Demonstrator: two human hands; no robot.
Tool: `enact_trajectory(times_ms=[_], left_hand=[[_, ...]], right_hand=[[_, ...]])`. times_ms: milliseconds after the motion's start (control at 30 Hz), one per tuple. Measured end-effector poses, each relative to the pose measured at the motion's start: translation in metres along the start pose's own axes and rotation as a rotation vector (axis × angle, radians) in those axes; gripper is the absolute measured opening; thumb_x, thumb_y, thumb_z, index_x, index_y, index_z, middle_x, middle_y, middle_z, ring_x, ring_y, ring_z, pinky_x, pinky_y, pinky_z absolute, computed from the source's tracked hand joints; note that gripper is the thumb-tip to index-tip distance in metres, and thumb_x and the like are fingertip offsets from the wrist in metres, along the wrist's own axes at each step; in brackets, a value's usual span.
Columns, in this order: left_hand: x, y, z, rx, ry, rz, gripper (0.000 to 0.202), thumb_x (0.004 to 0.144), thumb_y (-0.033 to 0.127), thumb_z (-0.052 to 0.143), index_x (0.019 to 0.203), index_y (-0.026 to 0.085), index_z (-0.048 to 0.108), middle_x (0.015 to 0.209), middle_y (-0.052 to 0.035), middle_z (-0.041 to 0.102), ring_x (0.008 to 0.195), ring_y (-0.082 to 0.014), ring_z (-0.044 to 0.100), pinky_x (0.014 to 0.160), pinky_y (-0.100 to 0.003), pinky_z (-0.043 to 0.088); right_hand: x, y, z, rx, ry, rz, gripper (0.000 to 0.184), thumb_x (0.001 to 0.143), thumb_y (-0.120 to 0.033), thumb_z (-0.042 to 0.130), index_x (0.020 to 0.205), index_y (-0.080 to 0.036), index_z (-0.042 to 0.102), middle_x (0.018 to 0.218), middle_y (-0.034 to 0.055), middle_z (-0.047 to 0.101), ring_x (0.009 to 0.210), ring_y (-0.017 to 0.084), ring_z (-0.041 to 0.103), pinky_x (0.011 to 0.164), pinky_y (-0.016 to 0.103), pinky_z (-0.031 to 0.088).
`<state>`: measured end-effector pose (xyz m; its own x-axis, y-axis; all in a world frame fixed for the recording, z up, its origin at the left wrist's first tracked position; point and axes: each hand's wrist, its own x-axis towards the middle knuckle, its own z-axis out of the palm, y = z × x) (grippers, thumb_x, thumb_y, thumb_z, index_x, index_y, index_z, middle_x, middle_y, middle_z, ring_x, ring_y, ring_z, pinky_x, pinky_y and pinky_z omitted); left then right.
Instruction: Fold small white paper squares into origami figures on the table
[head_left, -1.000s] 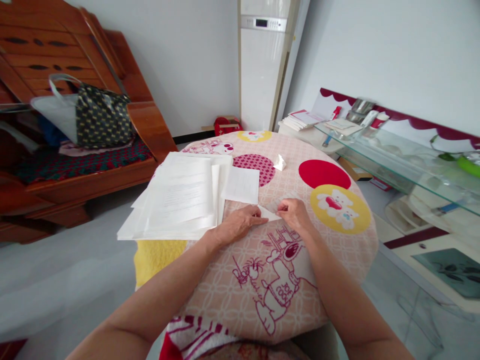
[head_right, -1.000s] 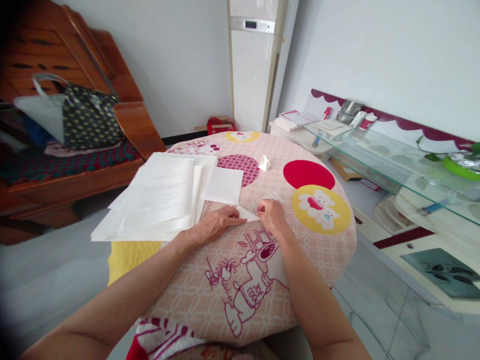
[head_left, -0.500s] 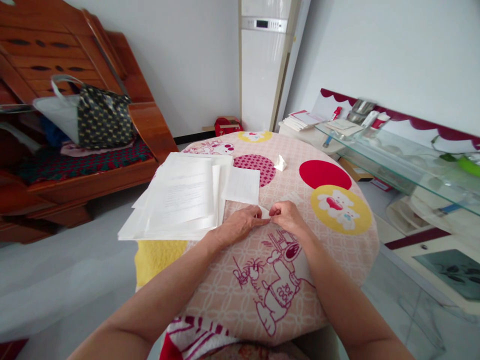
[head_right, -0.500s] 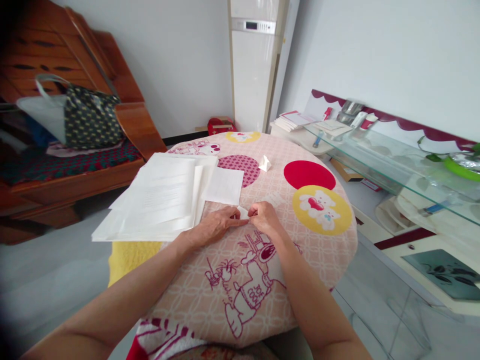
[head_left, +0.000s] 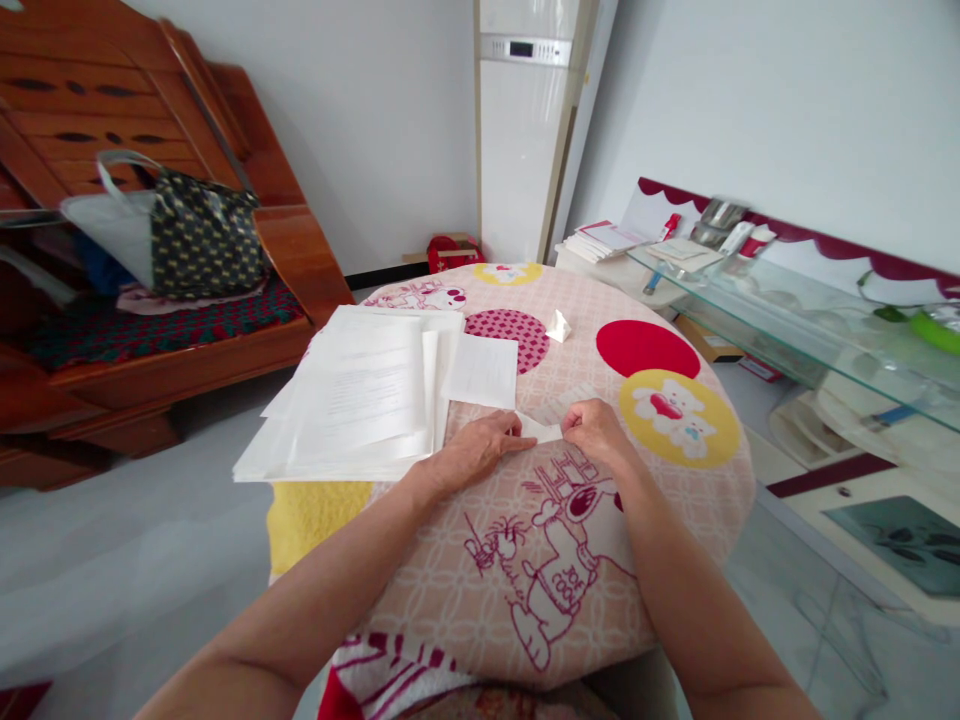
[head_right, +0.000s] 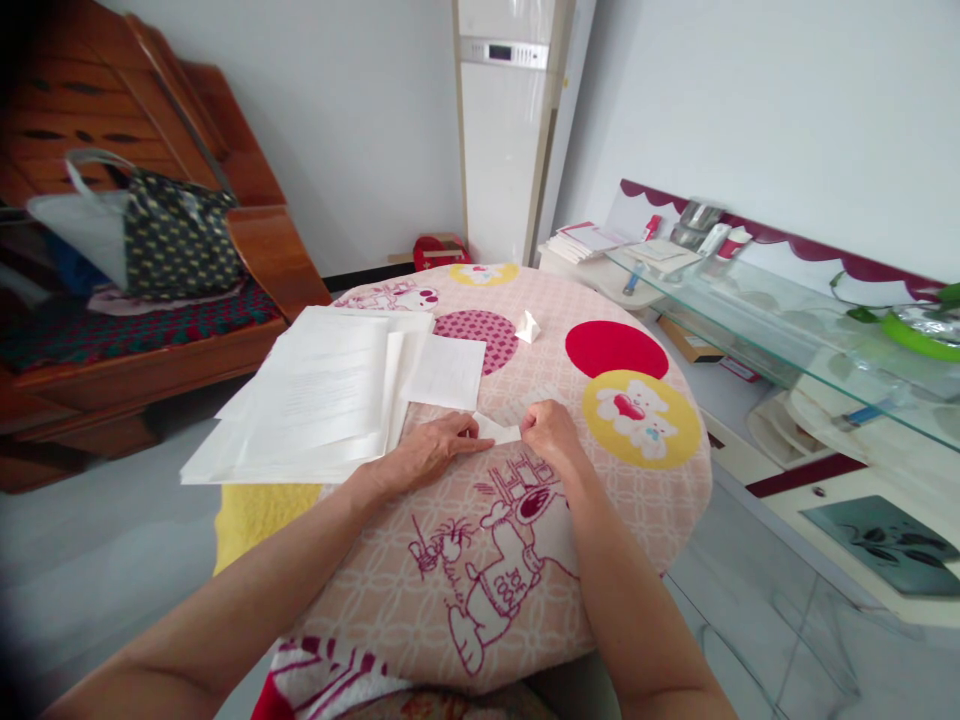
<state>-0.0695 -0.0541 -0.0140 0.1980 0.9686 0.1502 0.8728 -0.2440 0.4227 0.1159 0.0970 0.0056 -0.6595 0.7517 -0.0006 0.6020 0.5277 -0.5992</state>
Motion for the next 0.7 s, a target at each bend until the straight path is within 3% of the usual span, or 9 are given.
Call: enact_trajectory(times_ms=[133, 233, 333, 467, 700], left_hand=[[-0.001, 0.000, -0.001, 0.013, 0.004, 0.020, 0.040, 0.099, 0.017, 0.042, 0.124, 0.029, 0.069, 0.104, -0.0072, 0.061, 0.095, -0.0190, 0.054, 0.090, -0.031, 0.045], [-0.001, 0.001, -0.002, 0.021, 0.009, 0.024, 0.039, 0.097, 0.015, 0.043, 0.123, 0.029, 0.070, 0.103, -0.0066, 0.061, 0.096, -0.0194, 0.054, 0.091, -0.031, 0.045], [-0.001, 0.002, -0.003, 0.059, -0.003, 0.040, 0.039, 0.096, 0.013, 0.044, 0.121, 0.029, 0.069, 0.102, -0.0058, 0.061, 0.095, -0.0192, 0.055, 0.091, -0.031, 0.045], [-0.001, 0.005, -0.005, 0.081, -0.020, 0.063, 0.031, 0.096, 0.015, 0.047, 0.111, 0.025, 0.073, 0.099, -0.0061, 0.063, 0.095, -0.0199, 0.057, 0.088, -0.030, 0.045], [-0.005, 0.014, -0.019, 0.130, -0.132, -0.062, 0.030, 0.092, 0.008, 0.046, 0.089, 0.016, 0.075, 0.101, -0.0078, 0.069, 0.090, -0.0193, 0.061, 0.077, -0.029, 0.045]], right_hand=[[-0.002, -0.003, 0.000, 0.150, 0.046, 0.008, 0.012, 0.064, -0.008, 0.061, 0.063, -0.016, 0.069, 0.059, 0.0011, 0.067, 0.056, 0.014, 0.058, 0.053, 0.023, 0.039], [-0.003, -0.015, 0.011, 0.268, -0.008, -0.081, 0.013, 0.070, -0.010, 0.060, 0.070, -0.016, 0.071, 0.065, 0.0017, 0.070, 0.060, 0.015, 0.061, 0.055, 0.023, 0.041], [-0.002, -0.024, 0.022, 0.155, -0.043, -0.175, 0.015, 0.069, -0.006, 0.061, 0.069, -0.016, 0.072, 0.067, 0.0038, 0.072, 0.065, 0.017, 0.064, 0.061, 0.025, 0.043], [-0.001, -0.025, 0.026, 0.088, -0.057, -0.190, 0.015, 0.070, -0.006, 0.064, 0.072, -0.017, 0.074, 0.071, 0.0051, 0.073, 0.068, 0.018, 0.065, 0.064, 0.026, 0.044], [-0.002, -0.021, 0.026, 0.133, -0.055, -0.168, 0.015, 0.072, -0.005, 0.063, 0.073, -0.016, 0.073, 0.067, 0.0034, 0.071, 0.063, 0.015, 0.062, 0.061, 0.024, 0.042]])
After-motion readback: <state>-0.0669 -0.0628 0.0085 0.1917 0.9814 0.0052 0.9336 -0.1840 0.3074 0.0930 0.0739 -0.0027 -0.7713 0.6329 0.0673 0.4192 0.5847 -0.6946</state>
